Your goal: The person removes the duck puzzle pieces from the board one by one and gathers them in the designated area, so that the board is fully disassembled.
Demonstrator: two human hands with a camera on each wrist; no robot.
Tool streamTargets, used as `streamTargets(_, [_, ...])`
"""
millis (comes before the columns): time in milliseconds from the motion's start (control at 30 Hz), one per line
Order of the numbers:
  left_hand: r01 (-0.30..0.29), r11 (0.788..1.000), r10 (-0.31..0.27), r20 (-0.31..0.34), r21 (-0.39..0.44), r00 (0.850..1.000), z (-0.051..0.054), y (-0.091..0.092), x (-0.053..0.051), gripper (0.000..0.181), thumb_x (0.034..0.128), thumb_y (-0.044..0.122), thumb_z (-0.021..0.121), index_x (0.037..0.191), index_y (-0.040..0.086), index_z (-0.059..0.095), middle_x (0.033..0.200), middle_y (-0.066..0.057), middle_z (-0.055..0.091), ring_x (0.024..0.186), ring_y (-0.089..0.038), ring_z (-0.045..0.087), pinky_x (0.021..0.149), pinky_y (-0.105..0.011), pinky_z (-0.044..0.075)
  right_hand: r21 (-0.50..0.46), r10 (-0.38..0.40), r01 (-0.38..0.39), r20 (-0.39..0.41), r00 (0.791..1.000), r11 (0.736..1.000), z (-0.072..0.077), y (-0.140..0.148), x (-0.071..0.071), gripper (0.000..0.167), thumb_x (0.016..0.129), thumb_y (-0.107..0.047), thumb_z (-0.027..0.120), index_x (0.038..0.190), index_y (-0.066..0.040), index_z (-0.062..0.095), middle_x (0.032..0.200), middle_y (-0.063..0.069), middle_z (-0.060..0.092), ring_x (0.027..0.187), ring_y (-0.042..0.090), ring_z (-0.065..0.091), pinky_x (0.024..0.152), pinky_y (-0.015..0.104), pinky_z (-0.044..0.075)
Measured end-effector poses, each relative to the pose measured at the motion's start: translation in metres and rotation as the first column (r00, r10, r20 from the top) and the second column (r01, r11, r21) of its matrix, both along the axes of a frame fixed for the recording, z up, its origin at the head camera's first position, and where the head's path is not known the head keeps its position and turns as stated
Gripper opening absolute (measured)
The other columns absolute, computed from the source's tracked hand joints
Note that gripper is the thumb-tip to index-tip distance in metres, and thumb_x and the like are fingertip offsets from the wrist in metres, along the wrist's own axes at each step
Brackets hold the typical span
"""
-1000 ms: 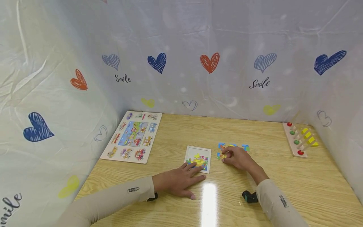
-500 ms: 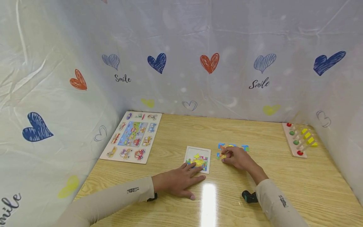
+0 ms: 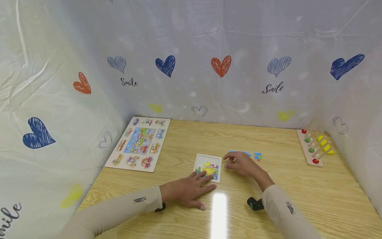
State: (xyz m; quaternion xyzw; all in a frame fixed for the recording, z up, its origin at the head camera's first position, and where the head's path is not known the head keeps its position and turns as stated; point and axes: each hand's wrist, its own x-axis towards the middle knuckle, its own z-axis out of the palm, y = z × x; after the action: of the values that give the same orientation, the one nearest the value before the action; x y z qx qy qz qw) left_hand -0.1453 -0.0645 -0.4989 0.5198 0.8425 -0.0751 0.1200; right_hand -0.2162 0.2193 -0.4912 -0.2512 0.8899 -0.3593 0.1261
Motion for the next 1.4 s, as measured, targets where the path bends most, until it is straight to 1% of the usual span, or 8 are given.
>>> streamTargets(233, [0.007, 1.0, -0.007, -0.021, 0.005, 1.0, 0.001, 0.0, 0.001, 0.081, 0.0966, 0.074, 0.029, 0.161, 0.027, 0.022, 0.168, -0.008, 0.017, 0.152, -0.038, 0.024, 0.115, -0.056, 0.035, -0.007, 0.07, -0.07, -0.018, 0.997, 0.998, -0.002, -0.027, -0.005, 0.028, 0.09, -0.015, 0.076, 0.115, -0.003, 0.07, 0.088, 0.0, 0.064, 0.062, 0.007, 0.049, 0.06, 0.024, 0.044])
streamTargets(500, [0.009, 1.0, -0.009, -0.019, 0.02, 1.0, -0.001, 0.0, 0.001, 0.081, 0.0964, 0.074, 0.03, 0.161, 0.026, 0.023, 0.168, -0.009, 0.016, 0.152, -0.039, 0.024, 0.114, -0.056, 0.036, 0.062, 0.105, -0.104, -0.015, 0.994, 0.993, -0.005, -0.047, -0.008, 0.027, 0.091, -0.015, 0.074, 0.116, -0.005, 0.07, 0.09, 0.0, 0.065, 0.075, 0.009, 0.054, 0.069, 0.028, 0.046])
streamTargets(633, [0.011, 1.0, -0.01, -0.019, 0.024, 1.0, -0.001, -0.001, 0.001, 0.081, 0.0966, 0.074, 0.03, 0.161, 0.025, 0.023, 0.168, -0.01, 0.016, 0.152, -0.039, 0.023, 0.114, -0.056, 0.036, 0.104, 0.105, -0.104, -0.001, 0.994, 0.989, -0.004, -0.051, -0.008, 0.03, 0.092, -0.016, 0.072, 0.121, -0.008, 0.069, 0.096, 0.0, 0.066, 0.084, 0.011, 0.057, 0.074, 0.031, 0.048])
streamTargets(833, [0.014, 1.0, -0.013, -0.029, 0.011, 0.999, -0.001, -0.001, 0.0, 0.081, 0.0961, 0.075, 0.028, 0.161, 0.026, 0.022, 0.168, -0.009, 0.015, 0.152, -0.039, 0.023, 0.114, -0.056, 0.036, 0.137, 0.118, -0.122, 0.032, 0.992, 0.983, 0.001, -0.055, -0.009, 0.034, 0.093, -0.017, 0.07, 0.126, -0.007, 0.069, 0.103, 0.005, 0.066, 0.093, 0.019, 0.06, 0.078, 0.037, 0.051])
streamTargets(967, [0.021, 1.0, -0.021, -0.044, 0.007, 0.999, -0.001, -0.001, 0.0, 0.081, 0.096, 0.075, 0.027, 0.161, 0.026, 0.023, 0.168, -0.009, 0.016, 0.152, -0.038, 0.024, 0.113, -0.055, 0.038, 0.15, 0.103, -0.11, 0.056, 0.993, 0.982, 0.003, -0.057, -0.01, 0.033, 0.093, -0.016, 0.071, 0.125, -0.009, 0.071, 0.105, 0.006, 0.065, 0.096, 0.02, 0.06, 0.08, 0.038, 0.051])
streamTargets(1100, [0.021, 1.0, -0.021, -0.048, 0.0, 0.999, -0.001, 0.0, -0.001, 0.082, 0.0956, 0.076, 0.026, 0.161, 0.027, 0.022, 0.168, -0.009, 0.015, 0.152, -0.037, 0.024, 0.113, -0.055, 0.038, 0.144, 0.112, -0.117, 0.046, 0.993, 0.983, 0.001, -0.057, -0.011, 0.031, 0.093, -0.015, 0.071, 0.123, -0.008, 0.072, 0.106, 0.006, 0.064, 0.096, 0.019, 0.058, 0.08, 0.037, 0.05])
streamTargets(1300, [0.018, 1.0, -0.018, -0.035, -0.012, 0.999, 0.0, 0.0, -0.001, 0.082, 0.0958, 0.075, 0.024, 0.161, 0.027, 0.02, 0.169, -0.008, 0.012, 0.153, -0.037, 0.021, 0.114, -0.055, 0.036, 0.132, 0.121, -0.126, 0.04, 0.992, 0.983, -0.001, -0.058, -0.012, 0.031, 0.09, -0.011, 0.072, 0.12, -0.007, 0.07, 0.11, 0.008, 0.063, 0.099, 0.022, 0.058, 0.086, 0.044, 0.05])
streamTargets(1400, [0.023, 1.0, -0.024, -0.039, -0.009, 0.999, 0.0, -0.001, -0.001, 0.082, 0.0962, 0.075, 0.024, 0.161, 0.026, 0.02, 0.169, -0.009, 0.013, 0.153, -0.038, 0.021, 0.114, -0.055, 0.037, 0.139, 0.116, -0.121, 0.048, 0.992, 0.983, -0.001, -0.06, -0.013, 0.031, 0.088, -0.01, 0.073, 0.119, -0.008, 0.069, 0.111, 0.009, 0.062, 0.1, 0.023, 0.058, 0.087, 0.044, 0.05])
